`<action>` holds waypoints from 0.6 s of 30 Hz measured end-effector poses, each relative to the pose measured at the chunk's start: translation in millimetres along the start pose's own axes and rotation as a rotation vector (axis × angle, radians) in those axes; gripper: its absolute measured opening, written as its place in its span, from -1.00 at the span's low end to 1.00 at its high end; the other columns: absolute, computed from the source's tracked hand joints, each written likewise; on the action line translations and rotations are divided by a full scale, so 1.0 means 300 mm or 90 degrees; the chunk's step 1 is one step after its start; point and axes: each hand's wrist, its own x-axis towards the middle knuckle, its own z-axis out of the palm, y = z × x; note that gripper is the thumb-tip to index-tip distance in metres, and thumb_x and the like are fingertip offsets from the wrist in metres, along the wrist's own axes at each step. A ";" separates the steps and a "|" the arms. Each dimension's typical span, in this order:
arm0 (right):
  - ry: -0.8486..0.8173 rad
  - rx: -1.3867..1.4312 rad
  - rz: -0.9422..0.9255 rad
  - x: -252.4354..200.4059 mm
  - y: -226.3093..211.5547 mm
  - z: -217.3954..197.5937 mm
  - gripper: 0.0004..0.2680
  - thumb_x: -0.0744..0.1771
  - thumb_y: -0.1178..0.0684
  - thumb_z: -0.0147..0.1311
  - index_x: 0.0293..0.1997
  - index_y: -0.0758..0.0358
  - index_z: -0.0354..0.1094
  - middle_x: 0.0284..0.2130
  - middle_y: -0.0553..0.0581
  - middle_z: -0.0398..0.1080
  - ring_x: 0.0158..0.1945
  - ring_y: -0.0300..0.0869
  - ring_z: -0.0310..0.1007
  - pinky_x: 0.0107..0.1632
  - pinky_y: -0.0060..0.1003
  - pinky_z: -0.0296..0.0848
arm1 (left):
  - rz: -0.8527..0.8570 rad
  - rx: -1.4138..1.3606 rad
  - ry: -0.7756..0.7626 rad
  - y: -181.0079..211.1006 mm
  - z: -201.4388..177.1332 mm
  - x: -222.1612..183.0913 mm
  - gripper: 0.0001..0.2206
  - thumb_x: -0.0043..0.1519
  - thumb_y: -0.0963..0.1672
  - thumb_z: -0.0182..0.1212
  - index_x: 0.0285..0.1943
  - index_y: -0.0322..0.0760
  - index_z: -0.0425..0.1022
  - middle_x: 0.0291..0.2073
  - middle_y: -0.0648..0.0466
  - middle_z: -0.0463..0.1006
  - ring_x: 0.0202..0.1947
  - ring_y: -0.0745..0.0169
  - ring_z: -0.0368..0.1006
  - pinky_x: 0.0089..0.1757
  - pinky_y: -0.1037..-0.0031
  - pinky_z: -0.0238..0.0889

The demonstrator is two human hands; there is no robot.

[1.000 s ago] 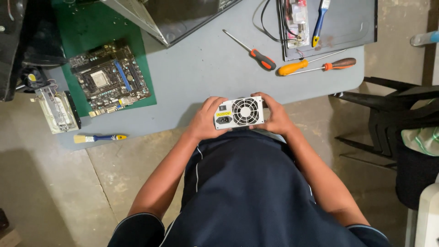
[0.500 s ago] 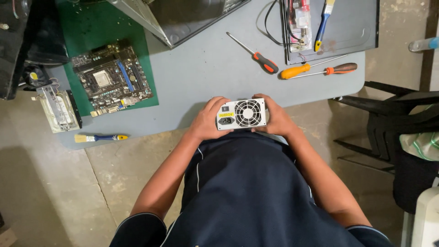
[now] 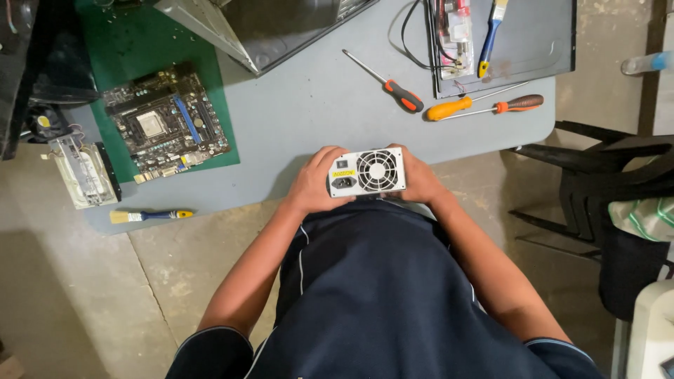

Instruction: Disassembling a computer power supply unit by removing screws from its outer casing with a screwdriver.

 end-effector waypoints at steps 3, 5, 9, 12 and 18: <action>-0.006 -0.008 -0.033 0.030 0.069 0.019 -0.17 -0.02 -0.18 0.60 0.32 0.10 0.14 0.04 0.40 0.45 0.15 0.36 0.42 0.21 0.24 0.38 | -0.015 -0.022 -0.014 0.018 -0.033 0.023 -0.12 -0.18 0.08 0.62 0.37 -0.07 0.31 0.23 0.06 0.39 0.19 -0.08 0.42 0.12 0.09 0.36; -0.005 0.011 -0.029 0.036 0.060 0.024 -0.22 0.02 -0.07 0.60 0.29 0.30 0.16 0.05 0.55 0.41 0.17 0.47 0.36 0.27 0.32 0.32 | -0.033 -0.070 -0.025 0.034 -0.056 0.040 -0.16 -0.14 0.04 0.62 0.37 -0.09 0.33 0.23 0.05 0.40 0.18 -0.14 0.43 0.13 0.06 0.35; 0.004 0.026 -0.043 0.029 0.015 0.019 -0.24 0.05 -0.04 0.58 0.29 0.41 0.14 0.07 0.64 0.37 0.18 0.56 0.31 0.26 0.39 0.27 | -0.026 -0.075 -0.034 0.002 -0.076 0.085 -0.12 -0.20 0.03 0.64 0.36 -0.08 0.32 0.22 0.05 0.42 0.18 -0.16 0.44 0.13 0.05 0.36; 0.011 0.014 -0.064 0.047 0.033 0.005 -0.20 0.04 -0.13 0.60 0.31 0.38 0.14 0.09 0.58 0.36 0.21 0.50 0.29 0.27 0.38 0.27 | -0.033 -0.110 -0.021 -0.037 -0.070 0.130 -0.11 -0.24 0.05 0.70 0.34 -0.07 0.37 0.15 0.06 0.47 0.20 -0.11 0.44 0.22 0.12 0.28; -0.019 0.048 0.071 0.082 -0.025 -0.006 -0.29 0.03 -0.09 0.58 0.22 0.40 0.30 0.12 0.53 0.38 0.27 0.37 0.30 0.27 0.25 0.29 | -0.036 -0.193 0.061 -0.187 -0.031 0.205 -0.08 -0.24 0.03 0.75 0.38 -0.10 0.38 0.24 -0.09 0.44 0.32 -0.19 0.33 0.30 0.07 0.17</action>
